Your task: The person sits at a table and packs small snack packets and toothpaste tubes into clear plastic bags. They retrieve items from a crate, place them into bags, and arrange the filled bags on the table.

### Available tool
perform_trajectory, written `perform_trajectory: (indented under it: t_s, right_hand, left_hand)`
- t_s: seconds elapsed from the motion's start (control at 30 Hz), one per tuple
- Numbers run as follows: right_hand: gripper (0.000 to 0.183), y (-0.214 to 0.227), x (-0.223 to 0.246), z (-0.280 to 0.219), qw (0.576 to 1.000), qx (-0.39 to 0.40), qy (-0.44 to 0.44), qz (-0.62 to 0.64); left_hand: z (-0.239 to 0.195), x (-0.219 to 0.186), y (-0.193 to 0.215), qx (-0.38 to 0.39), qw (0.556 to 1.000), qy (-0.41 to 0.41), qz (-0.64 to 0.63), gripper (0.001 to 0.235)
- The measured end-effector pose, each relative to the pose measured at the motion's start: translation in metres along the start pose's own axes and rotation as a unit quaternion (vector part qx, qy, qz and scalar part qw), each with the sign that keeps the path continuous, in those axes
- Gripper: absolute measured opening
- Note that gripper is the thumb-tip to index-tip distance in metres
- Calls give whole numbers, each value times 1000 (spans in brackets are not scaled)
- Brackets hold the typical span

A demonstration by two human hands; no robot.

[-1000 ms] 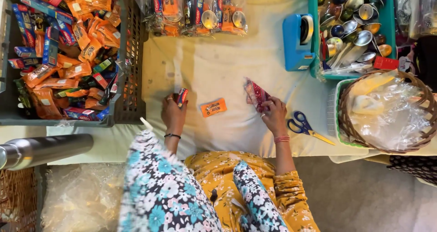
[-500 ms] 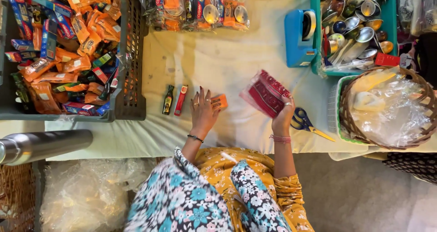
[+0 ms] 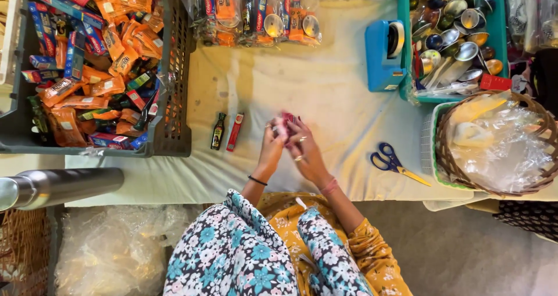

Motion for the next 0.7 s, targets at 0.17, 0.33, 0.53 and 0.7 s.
perform_trajectory:
  t_s: [0.17, 0.33, 0.53, 0.7]
  right_hand:
    - [19, 2, -78, -13, 993, -38, -85, 78]
    - [34, 84, -142, -24, 813, -247, -238, 470]
    - [35, 134, -84, -16, 751, -375, -255, 480]
    - [24, 122, -77, -22, 796, -381, -237, 406]
  left_hand:
    - [2, 17, 19, -27, 989, -102, 107, 32]
    - [-32, -3, -13, -50, 908, -93, 405, 41]
    - [-29, 31, -83, 142, 721, -270, 622, 90]
    - [-10, 89, -62, 185, 612, -266, 722, 78]
Point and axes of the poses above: each hand's wrist, its own z-axis towards the middle knuckle, its own y-axis out of the back of the hand, x = y × z, the point moved 3 cm from there along z, towards the middle knuckle, and after that the axes turned 7 degrees about -z, right-handed, at the moved point
